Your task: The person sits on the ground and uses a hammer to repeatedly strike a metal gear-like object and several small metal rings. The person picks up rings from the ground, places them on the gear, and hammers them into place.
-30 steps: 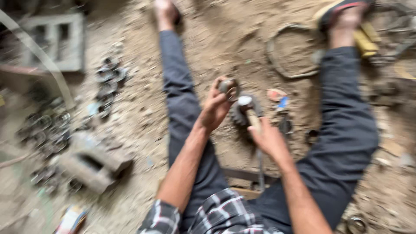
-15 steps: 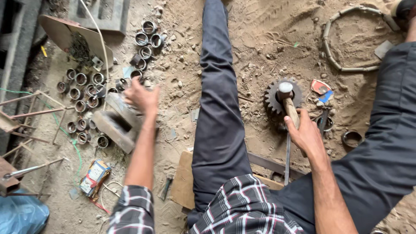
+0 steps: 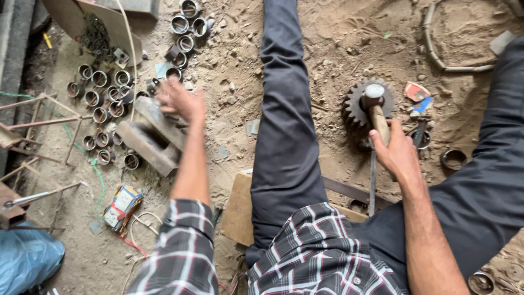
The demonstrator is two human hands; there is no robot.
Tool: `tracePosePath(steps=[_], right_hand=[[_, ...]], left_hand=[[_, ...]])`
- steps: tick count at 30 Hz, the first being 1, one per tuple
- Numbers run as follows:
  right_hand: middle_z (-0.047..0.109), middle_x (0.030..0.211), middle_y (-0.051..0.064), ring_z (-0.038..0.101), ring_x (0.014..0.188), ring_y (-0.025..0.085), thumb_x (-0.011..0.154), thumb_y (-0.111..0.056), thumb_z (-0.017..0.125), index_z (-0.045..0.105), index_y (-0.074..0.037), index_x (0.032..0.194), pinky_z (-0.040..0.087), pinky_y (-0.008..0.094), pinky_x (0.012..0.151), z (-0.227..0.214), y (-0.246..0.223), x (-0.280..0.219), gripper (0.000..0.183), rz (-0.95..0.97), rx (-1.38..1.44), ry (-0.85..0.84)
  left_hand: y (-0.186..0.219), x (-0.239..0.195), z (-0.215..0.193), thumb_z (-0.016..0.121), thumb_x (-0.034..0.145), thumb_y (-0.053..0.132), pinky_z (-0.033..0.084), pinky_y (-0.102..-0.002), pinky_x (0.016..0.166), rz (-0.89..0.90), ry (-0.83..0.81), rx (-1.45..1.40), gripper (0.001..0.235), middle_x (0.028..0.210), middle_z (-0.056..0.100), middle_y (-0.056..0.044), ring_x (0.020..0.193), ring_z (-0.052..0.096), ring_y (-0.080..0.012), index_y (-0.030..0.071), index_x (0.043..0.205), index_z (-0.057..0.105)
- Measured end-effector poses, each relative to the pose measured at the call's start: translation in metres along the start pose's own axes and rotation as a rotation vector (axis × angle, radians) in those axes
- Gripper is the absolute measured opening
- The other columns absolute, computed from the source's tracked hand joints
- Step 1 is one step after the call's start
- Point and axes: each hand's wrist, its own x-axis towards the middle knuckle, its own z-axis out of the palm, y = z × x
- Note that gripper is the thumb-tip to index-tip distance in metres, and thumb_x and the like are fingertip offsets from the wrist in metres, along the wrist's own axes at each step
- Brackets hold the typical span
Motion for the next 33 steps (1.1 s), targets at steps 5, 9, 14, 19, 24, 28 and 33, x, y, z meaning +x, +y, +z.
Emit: tracePosePath(steps=[5, 9, 14, 19, 24, 28, 33], right_hand=[[0.069, 0.110, 0.036, 0.068, 0.103, 0.053, 0.101, -0.042, 0.061, 0.049, -0.008, 0.147, 0.052, 0.059, 0.091, -0.001, -0.009, -0.006, 0.058, 0.035, -0.119, -0.031], [0.064, 0.119, 0.039, 0.065, 0.109, 0.051, 0.099, -0.038, 0.063, 0.034, -0.004, 0.155, 0.051, 0.056, 0.095, 0.004, 0.001, 0.002, 0.072, -0.121, -0.007, -0.034], [0.062, 0.128, 0.037, 0.063, 0.118, 0.049, 0.097, -0.035, 0.064, 0.034, -0.003, 0.152, 0.050, 0.053, 0.097, 0.010, 0.031, 0.006, 0.070, -0.247, 0.128, 0.015], [0.062, 0.124, 0.035, 0.062, 0.117, 0.047, 0.099, -0.036, 0.062, 0.035, -0.004, 0.150, 0.048, 0.052, 0.101, 0.021, 0.039, -0.001, 0.067, -0.127, 0.110, -0.045], [0.058, 0.136, 0.035, 0.056, 0.125, 0.051, 0.095, -0.026, 0.069, 0.038, 0.000, 0.148, 0.046, 0.052, 0.103, 0.023, 0.047, -0.002, 0.066, -0.385, 0.100, 0.093], [0.057, 0.136, 0.033, 0.057, 0.126, 0.049, 0.094, -0.018, 0.066, 0.032, -0.005, 0.156, 0.046, 0.053, 0.104, 0.020, 0.046, -0.001, 0.073, -0.194, 0.084, -0.058], [0.054, 0.140, 0.035, 0.055, 0.128, 0.050, 0.093, -0.015, 0.067, 0.027, -0.005, 0.158, 0.044, 0.054, 0.105, 0.006, 0.026, -0.008, 0.077, -0.227, 0.108, -0.078]], left_hand=[[0.117, -0.087, -0.017, 0.063, 0.084, 0.001, 0.040, -0.046, 0.126, 0.559, -0.007, -0.613, 0.038, 0.121, 0.071, -0.012, 0.127, 0.064, -0.0274, 0.007, 0.121, 0.071], [0.194, -0.194, -0.050, 0.065, 0.095, 0.016, 0.054, -0.042, 0.110, 0.454, -0.600, -1.158, 0.041, 0.133, 0.067, -0.013, 0.124, 0.065, -0.0285, 0.007, 0.134, 0.062], [0.221, -0.285, -0.034, 0.071, 0.094, 0.034, 0.037, -0.053, 0.117, 0.830, -0.804, -0.818, 0.076, 0.155, 0.042, -0.028, 0.143, 0.042, -0.0439, 0.006, 0.155, 0.036], [0.204, -0.278, -0.030, 0.073, 0.090, 0.027, 0.035, -0.054, 0.112, 1.053, -1.125, -0.320, 0.054, 0.151, 0.042, -0.029, 0.137, 0.042, -0.0443, 0.006, 0.137, 0.056], [0.191, -0.202, -0.059, 0.069, 0.090, 0.011, 0.050, -0.044, 0.102, 0.893, -0.456, -0.810, 0.024, 0.121, 0.069, -0.016, 0.119, 0.065, -0.0343, 0.005, 0.113, 0.066], [0.150, -0.090, -0.048, 0.067, 0.089, 0.007, 0.052, -0.040, 0.102, 0.748, -0.231, -0.634, 0.026, 0.115, 0.073, -0.012, 0.111, 0.069, -0.0289, 0.007, 0.115, 0.071], [0.040, 0.031, 0.003, 0.081, 0.078, 0.029, 0.049, -0.047, 0.101, -0.005, -0.407, -0.015, 0.063, 0.137, 0.054, -0.015, 0.115, 0.059, -0.0281, 0.008, 0.131, 0.056]])
